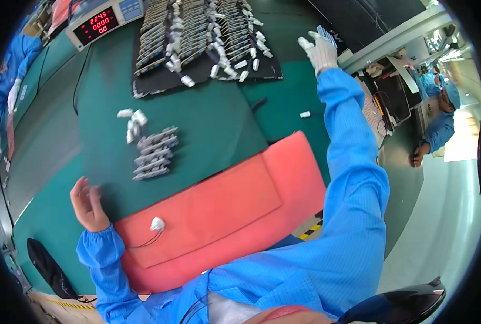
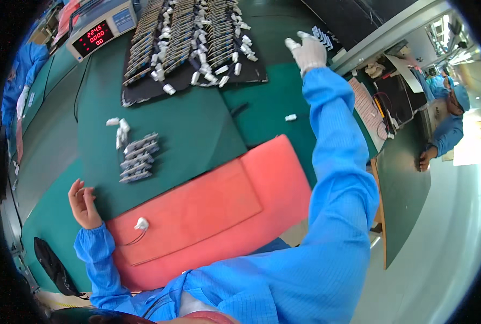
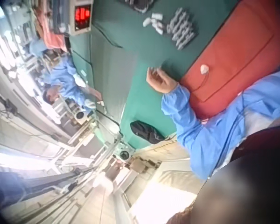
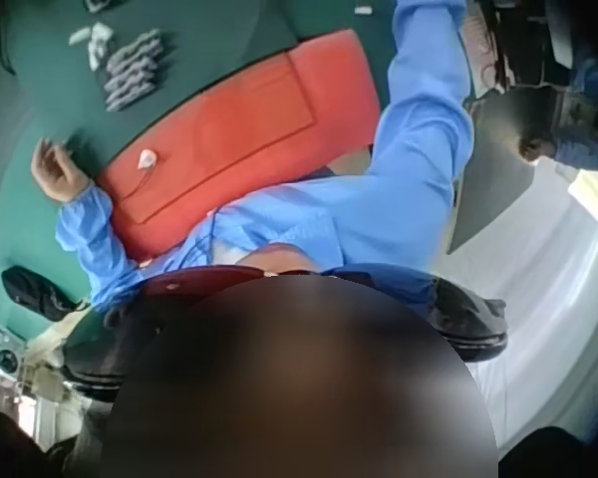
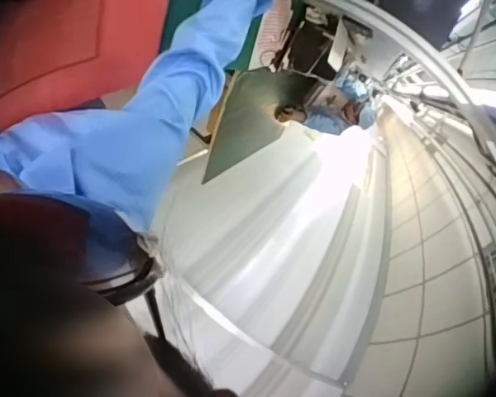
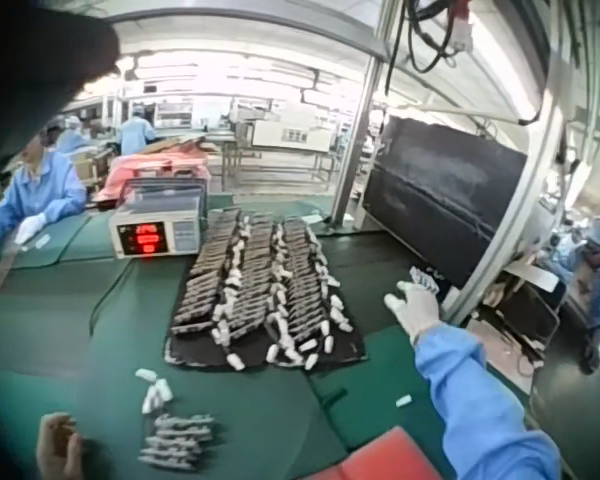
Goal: Assemble and test small electronic circuit boards by connecting wires and checking for light indicators.
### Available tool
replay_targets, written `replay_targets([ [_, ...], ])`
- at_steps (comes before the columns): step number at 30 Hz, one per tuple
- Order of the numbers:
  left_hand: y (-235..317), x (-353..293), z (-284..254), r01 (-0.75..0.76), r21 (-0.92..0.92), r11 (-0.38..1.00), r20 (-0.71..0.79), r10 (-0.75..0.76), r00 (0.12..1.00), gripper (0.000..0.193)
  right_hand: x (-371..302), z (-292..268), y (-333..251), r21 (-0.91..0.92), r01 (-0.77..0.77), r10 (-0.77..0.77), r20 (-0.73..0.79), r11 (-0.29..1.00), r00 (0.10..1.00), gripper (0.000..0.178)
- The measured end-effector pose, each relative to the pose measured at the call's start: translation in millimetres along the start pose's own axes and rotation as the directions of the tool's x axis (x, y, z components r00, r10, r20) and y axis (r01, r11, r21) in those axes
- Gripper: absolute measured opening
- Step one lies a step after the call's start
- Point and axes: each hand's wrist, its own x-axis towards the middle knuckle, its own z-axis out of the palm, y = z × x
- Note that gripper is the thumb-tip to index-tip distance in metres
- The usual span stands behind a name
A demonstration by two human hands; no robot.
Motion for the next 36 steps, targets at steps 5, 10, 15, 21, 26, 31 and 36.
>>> replay_targets([
  [5,-9,-6,-10,-0.032,0.286,0.958,-0.073,0.055,0.996,0.035,81,48,51,-0.179,-0.438,0.431,-0.077,0.881,0.899,0.065],
  [10,-3,-16,-12,0.041,0.311,0.949,-0.107,-0.008,0.994,0.036,110,69,74,-0.11,-0.509,0.518,0.077,0.854,0.852,0.07],
  [15,9,-13,-5,0.019,0.354,0.935,-0.105,0.02,0.994,0.034,119,85,93,-0.148,-0.321,0.345,0.178,0.935,0.922,0.057],
  [21,25,8,12,-0.148,0.376,0.915,0.017,0.153,0.988,0.034,12,-69,-32,0.876,-0.371,-0.189,0.439,0.31,0.879,0.049],
  [26,70,5,31,-0.28,0.317,0.906,-0.148,0.339,0.929,0.034,-125,-139,-134,0.647,-0.755,-0.674,0.512,-0.105,0.533,0.049],
  [31,156,-11,38,-0.633,0.202,0.747,0.37,0.54,0.756,0.035,-209,-143,-196,0.486,-0.852,-0.892,0.448,0.193,0.053,0.073],
  [36,130,-31,50,-0.058,-0.07,0.996,0.486,0.085,0.87,0.021,-235,-129,-223,0.691,-0.716,-0.833,0.451,0.099,0.32,0.062],
])
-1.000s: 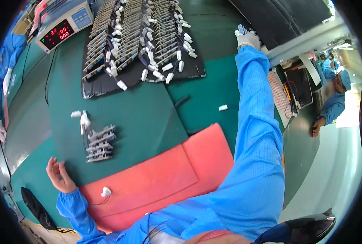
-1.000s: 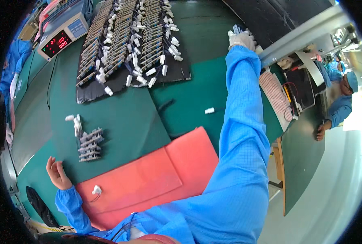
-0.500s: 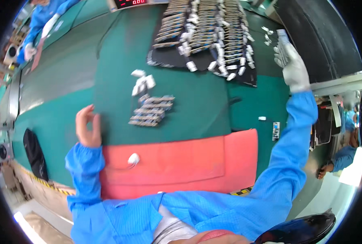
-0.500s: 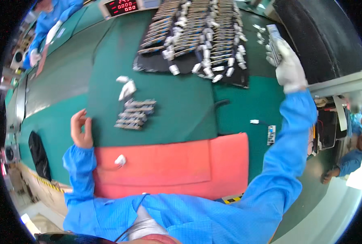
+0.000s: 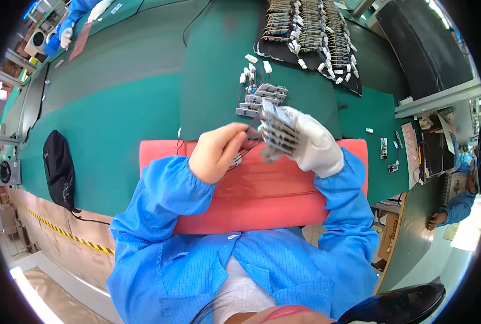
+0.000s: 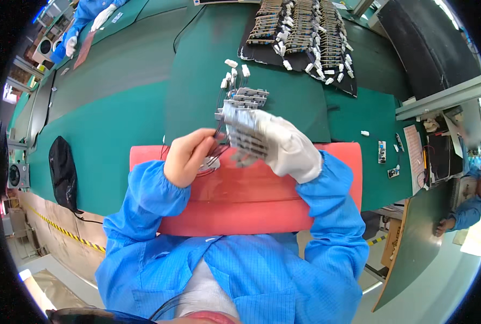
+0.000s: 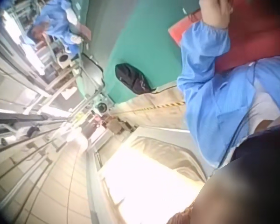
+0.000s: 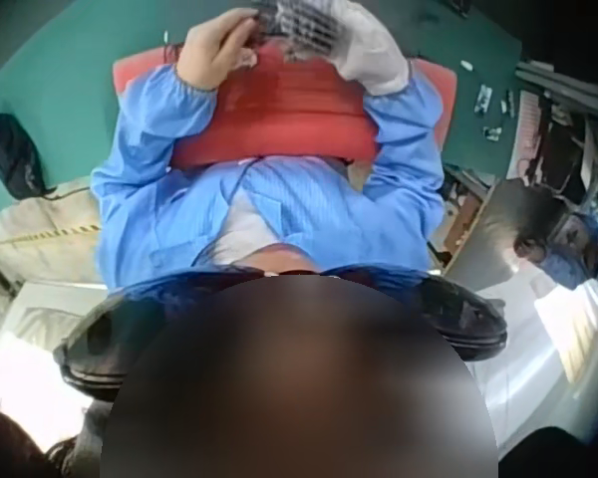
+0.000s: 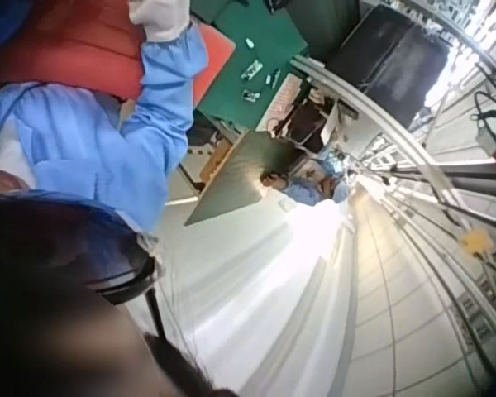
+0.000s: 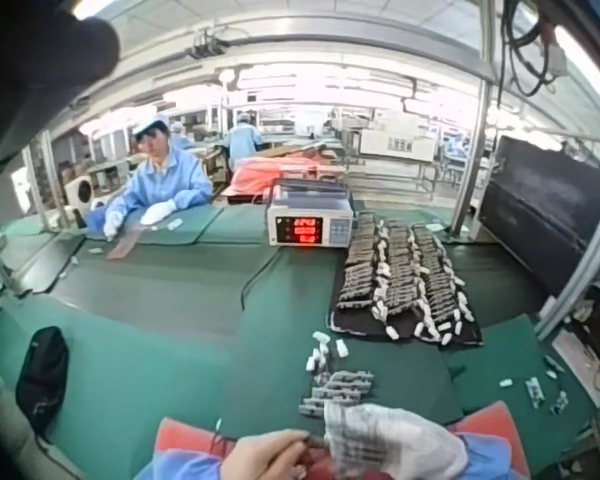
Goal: Assemble and test small electronic circuit boards by connecting wires and checking for light indicators.
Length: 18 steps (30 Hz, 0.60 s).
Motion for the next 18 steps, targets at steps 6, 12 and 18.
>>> replay_targets([
  [6,-8,4,6,0.385,-0.403,0.83,0.11,-0.374,0.921,0.019,9,5,29,-0.402,0.205,-0.307,-0.209,0.892,0.929,0.048],
  [12,-22,6,8,0.29,-0.411,0.864,0.098,-0.275,0.957,0.013,2,-4,37,-0.057,0.103,-0.114,-0.256,0.993,0.96,0.052],
  [18,-24,1,1,0.111,0.113,0.987,0.046,-0.117,0.992,0.009,-3,-14,42,0.07,-0.013,0.029,-0.241,0.997,0.97,0.057],
])
